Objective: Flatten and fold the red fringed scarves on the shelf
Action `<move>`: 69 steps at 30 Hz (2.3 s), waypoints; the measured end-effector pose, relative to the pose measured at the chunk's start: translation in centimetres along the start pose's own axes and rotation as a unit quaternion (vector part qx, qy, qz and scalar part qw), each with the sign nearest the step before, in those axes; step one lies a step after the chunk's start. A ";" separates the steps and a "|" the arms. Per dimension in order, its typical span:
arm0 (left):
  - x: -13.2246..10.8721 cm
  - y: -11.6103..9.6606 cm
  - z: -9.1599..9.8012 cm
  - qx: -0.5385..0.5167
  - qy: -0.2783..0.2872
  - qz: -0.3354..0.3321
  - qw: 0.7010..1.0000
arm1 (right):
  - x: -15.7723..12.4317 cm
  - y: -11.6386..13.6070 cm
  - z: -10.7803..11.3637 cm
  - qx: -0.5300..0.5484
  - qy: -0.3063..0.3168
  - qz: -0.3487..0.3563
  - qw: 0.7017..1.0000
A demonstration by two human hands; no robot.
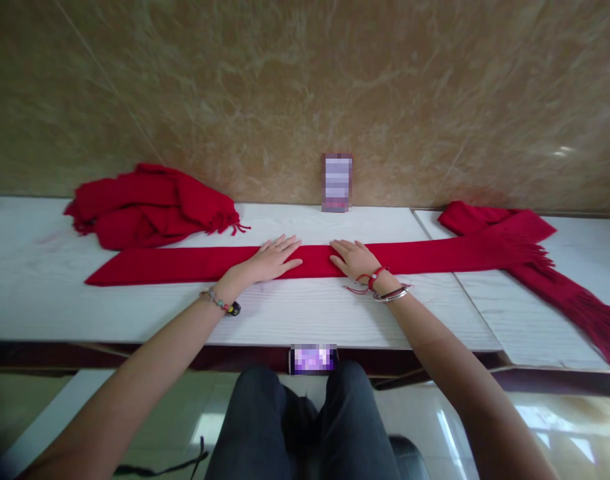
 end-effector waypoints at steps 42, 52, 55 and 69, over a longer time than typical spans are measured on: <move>-10.6 12.2 -3.4 0.043 -0.022 0.158 0.986 | 5.2 17.0 -5.2 -0.009 0.093 0.119 0.989; -10.0 13.4 -4.2 0.040 0.030 0.159 0.986 | -4.6 -6.9 1.8 -0.060 0.008 -0.068 0.996; -9.7 13.9 -4.4 0.050 0.082 0.183 0.978 | -8.0 -13.1 4.6 -0.070 -0.007 -0.135 0.988; 4.1 -9.5 3.2 0.031 -0.057 -0.016 0.998 | -7.6 -10.2 3.8 -0.055 0.047 -0.065 0.995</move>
Point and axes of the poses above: each hand's wrist, its own x-axis towards the middle knuckle, its own z-axis out of the back of the hand, y = z × x, the point moved 10 cm from there along x, towards the middle knuckle, and after that the axes turned 13 degrees about x, right-handed, at the moved point
